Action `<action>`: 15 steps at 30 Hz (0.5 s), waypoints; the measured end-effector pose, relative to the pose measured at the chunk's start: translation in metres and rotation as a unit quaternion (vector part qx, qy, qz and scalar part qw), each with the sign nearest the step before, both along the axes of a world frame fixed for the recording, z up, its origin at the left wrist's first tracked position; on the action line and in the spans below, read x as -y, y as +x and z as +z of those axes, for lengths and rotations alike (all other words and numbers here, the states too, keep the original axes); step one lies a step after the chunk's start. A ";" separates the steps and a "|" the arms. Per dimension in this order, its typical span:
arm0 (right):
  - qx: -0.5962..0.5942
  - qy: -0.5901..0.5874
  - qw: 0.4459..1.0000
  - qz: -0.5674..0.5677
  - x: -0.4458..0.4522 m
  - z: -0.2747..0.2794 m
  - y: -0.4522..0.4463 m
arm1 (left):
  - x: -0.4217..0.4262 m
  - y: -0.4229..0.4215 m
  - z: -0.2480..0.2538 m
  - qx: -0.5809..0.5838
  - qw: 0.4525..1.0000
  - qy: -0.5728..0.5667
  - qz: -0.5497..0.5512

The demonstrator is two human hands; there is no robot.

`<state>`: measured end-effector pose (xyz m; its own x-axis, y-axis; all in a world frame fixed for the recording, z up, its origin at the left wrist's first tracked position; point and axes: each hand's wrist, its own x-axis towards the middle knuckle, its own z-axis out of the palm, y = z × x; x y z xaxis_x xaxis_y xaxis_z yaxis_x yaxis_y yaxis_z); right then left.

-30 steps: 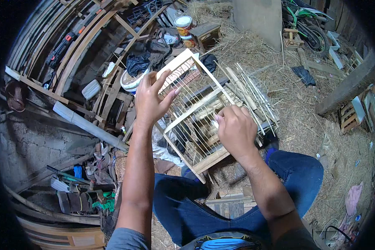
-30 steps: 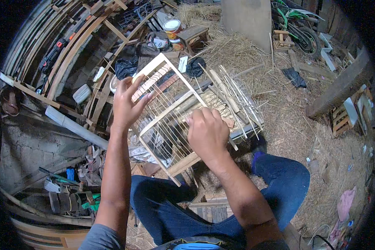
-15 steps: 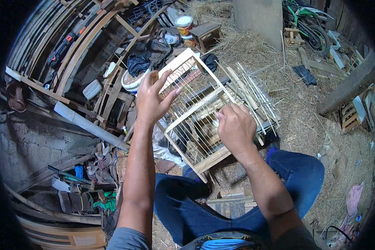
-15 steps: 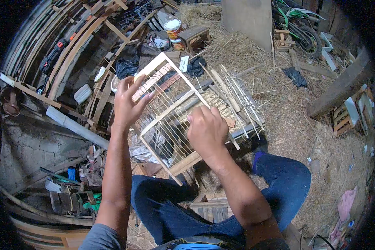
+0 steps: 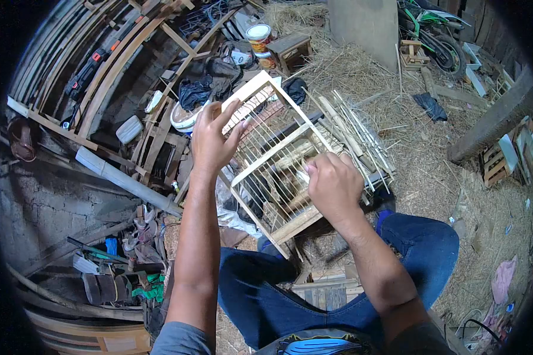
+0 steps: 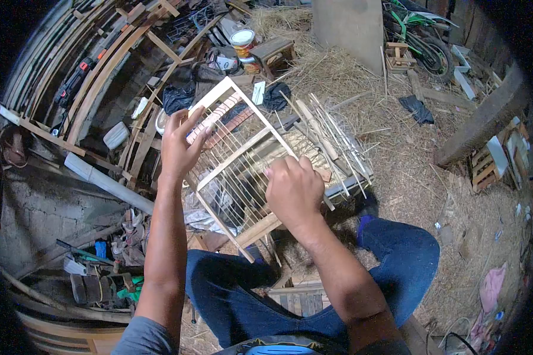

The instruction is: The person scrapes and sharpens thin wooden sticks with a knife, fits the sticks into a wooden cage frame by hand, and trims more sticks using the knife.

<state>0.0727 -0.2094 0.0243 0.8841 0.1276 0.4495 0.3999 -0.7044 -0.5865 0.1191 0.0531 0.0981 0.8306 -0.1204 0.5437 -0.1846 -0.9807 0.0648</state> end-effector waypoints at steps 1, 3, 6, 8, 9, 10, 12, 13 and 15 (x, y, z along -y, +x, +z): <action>0.003 -0.006 1.000 0.000 -0.001 0.002 0.001 | 0.001 -0.001 0.001 0.002 1.000 0.001 0.002; 0.003 -0.007 1.000 0.000 -0.004 0.005 0.005 | 0.002 -0.002 0.002 0.006 1.000 0.005 -0.003; 0.008 -0.015 1.000 0.001 -0.007 0.005 0.009 | 0.004 -0.004 0.003 0.009 1.000 0.009 -0.004; 0.014 -0.024 1.000 0.000 -0.008 0.004 0.010 | 0.004 -0.004 0.003 0.008 1.000 0.009 0.000; 0.016 -0.021 1.000 0.000 -0.008 0.003 0.010 | 0.003 -0.004 0.002 0.010 1.000 0.009 -0.001; 0.019 -0.017 1.000 -0.001 -0.008 0.002 0.011 | 0.003 -0.003 0.002 0.012 1.000 0.009 -0.001; 0.020 -0.020 1.000 0.002 -0.006 0.004 0.010 | 0.004 -0.002 0.001 0.011 1.000 0.006 0.001; 0.022 -0.023 0.999 0.006 -0.006 0.005 0.010 | 0.004 -0.001 0.002 0.010 1.000 0.003 0.004; 0.022 -0.025 0.999 0.008 -0.004 0.005 0.009 | 0.005 -0.002 0.004 0.008 1.000 0.002 0.005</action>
